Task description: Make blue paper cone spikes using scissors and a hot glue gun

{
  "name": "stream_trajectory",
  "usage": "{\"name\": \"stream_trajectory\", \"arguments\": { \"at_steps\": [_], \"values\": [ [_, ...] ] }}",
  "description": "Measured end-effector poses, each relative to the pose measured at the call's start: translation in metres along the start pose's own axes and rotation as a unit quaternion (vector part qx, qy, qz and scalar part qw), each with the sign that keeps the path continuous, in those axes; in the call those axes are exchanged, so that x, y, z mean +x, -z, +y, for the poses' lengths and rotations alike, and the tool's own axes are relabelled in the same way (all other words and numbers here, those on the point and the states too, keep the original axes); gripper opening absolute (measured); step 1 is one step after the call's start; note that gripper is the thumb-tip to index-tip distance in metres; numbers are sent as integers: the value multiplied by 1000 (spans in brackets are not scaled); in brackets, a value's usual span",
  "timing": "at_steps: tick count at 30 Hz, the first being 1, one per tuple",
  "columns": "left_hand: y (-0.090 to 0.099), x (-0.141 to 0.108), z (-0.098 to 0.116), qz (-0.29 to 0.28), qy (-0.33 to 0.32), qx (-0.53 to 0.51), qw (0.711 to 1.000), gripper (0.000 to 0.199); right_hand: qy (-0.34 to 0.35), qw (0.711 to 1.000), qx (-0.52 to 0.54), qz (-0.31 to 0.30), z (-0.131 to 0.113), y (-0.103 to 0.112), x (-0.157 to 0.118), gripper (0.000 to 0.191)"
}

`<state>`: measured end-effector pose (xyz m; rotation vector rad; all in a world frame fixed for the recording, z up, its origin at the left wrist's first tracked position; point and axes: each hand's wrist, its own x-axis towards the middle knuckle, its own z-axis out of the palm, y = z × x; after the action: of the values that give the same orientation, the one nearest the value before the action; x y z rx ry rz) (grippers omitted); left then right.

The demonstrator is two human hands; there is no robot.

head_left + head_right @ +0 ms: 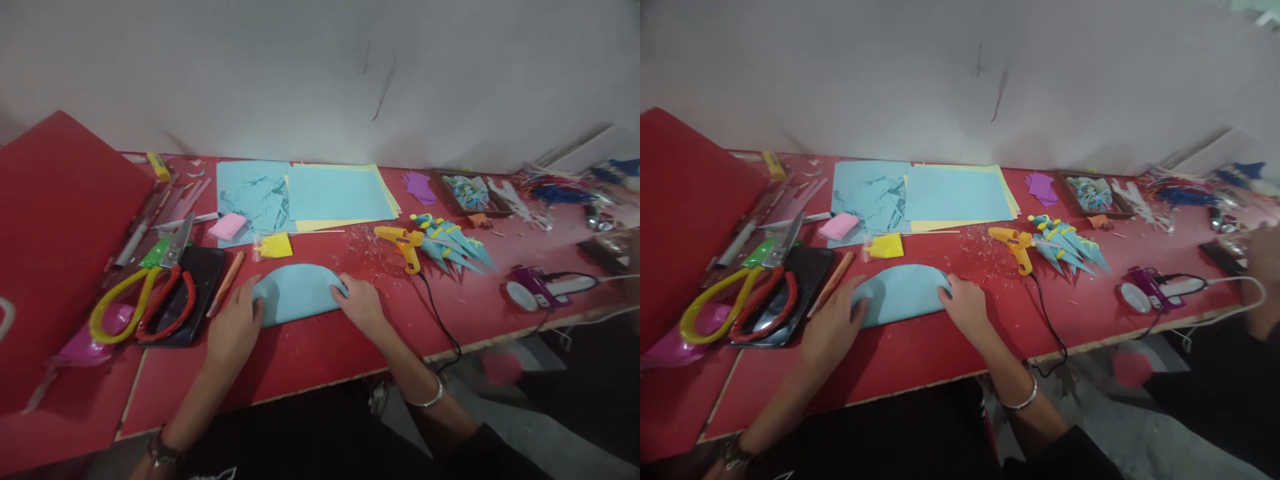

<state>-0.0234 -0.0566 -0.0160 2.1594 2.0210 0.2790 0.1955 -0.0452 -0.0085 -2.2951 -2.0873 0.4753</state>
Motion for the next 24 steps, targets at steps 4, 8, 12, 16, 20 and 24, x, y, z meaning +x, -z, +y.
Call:
{"name": "stream_trajectory", "arguments": {
  "at_steps": [4, 8, 12, 16, 20, 24],
  "values": [
    [5, -1, 2, 15, -37, 108, 993, 41, -16, 999, -31, -2, -4, -1, -1, 24],
    [0, 0, 4, 74, -113, 130, 982, 38, -18, 999, -38, -9, -5, -2, -1, 24],
    [-16, -1, 24, 24, -264, 74, 961, 38, -22, 999, -41, -5, -7, -2, -2, 23],
    [-32, -2, 47, -14, -306, 23, 952, 42, -19, 999, -44, -4, -8, -2, -3, 24],
    [-35, -2, 46, -40, -334, 16, 942, 50, -21, 998, -56, 1, -9, -3, -3, 25],
    [-26, -4, 28, -86, -390, 5, 917, 62, -18, 997, -71, 3, -9, -5, -3, 24]
  ]
}}
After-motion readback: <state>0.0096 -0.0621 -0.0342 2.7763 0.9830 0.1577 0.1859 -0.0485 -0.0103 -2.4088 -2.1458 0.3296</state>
